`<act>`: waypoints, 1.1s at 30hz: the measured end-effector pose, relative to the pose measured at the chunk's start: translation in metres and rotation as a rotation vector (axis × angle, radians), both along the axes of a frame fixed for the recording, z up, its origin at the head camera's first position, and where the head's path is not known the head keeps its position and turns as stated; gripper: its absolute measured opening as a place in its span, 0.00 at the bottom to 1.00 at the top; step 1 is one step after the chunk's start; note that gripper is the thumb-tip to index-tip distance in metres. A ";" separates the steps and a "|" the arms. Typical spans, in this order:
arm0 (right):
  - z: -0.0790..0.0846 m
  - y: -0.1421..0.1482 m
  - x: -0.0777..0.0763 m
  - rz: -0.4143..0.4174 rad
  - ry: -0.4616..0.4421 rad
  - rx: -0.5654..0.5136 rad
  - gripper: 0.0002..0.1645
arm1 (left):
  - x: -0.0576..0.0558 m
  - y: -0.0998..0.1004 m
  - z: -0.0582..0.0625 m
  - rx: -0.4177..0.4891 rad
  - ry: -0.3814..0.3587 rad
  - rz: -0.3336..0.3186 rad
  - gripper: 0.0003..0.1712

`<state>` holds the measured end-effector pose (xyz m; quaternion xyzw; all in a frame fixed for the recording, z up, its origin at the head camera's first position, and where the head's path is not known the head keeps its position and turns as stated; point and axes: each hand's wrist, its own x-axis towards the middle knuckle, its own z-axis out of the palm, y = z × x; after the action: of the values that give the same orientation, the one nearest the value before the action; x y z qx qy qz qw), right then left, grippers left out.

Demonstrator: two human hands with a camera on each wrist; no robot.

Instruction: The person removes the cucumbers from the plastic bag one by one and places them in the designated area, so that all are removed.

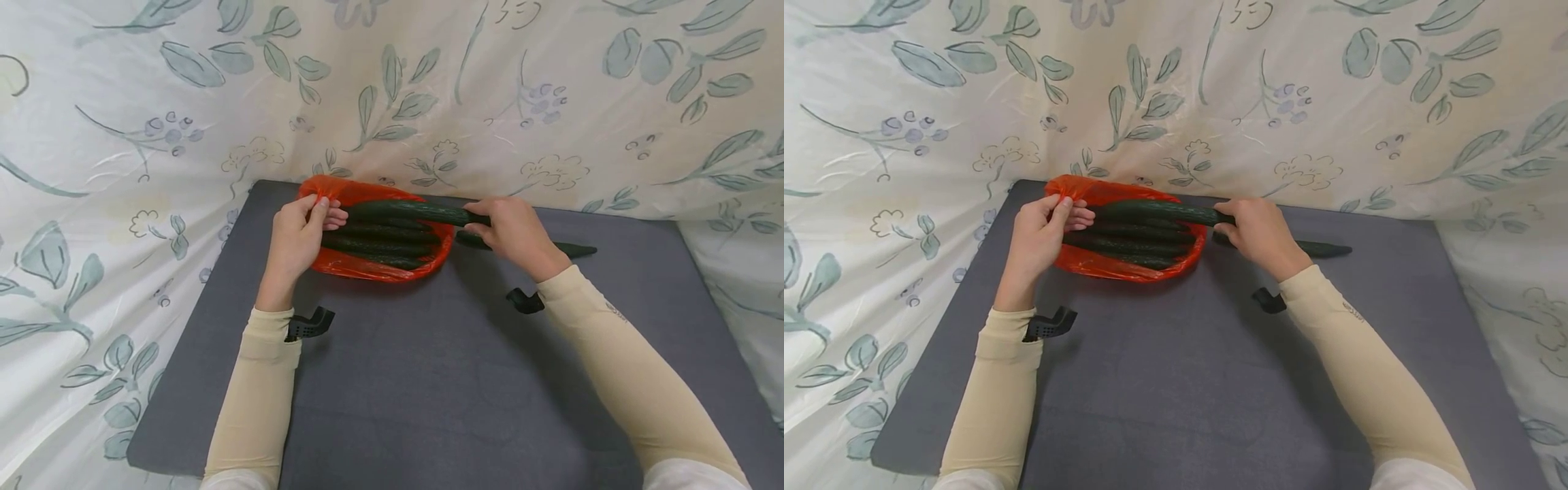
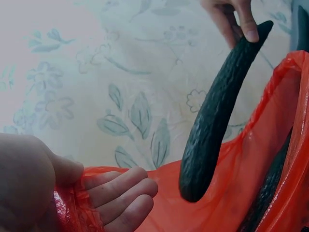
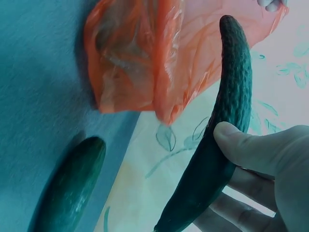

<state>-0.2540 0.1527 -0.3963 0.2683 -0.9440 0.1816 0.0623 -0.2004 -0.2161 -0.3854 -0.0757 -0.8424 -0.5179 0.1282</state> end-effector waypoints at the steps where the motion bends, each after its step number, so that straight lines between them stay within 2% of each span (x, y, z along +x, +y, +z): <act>1: 0.000 0.003 0.000 0.001 0.003 -0.003 0.26 | 0.000 0.000 0.000 -0.001 0.000 0.000 0.19; 13: -0.003 0.033 0.007 0.034 0.084 -0.033 0.26 | -0.001 0.000 -0.002 -0.002 -0.004 0.003 0.19; 24: -0.001 0.058 0.026 -0.012 0.113 -0.033 0.26 | -0.003 0.000 -0.001 0.001 0.005 0.000 0.19; 33: 0.003 0.078 0.035 -0.021 0.132 -0.018 0.27 | -0.002 -0.002 -0.002 0.001 -0.013 0.011 0.19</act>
<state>-0.2188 0.2310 -0.3930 0.2690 -0.9390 0.1712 0.1286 -0.2022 -0.2177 -0.3872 -0.0678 -0.8434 -0.5180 0.1255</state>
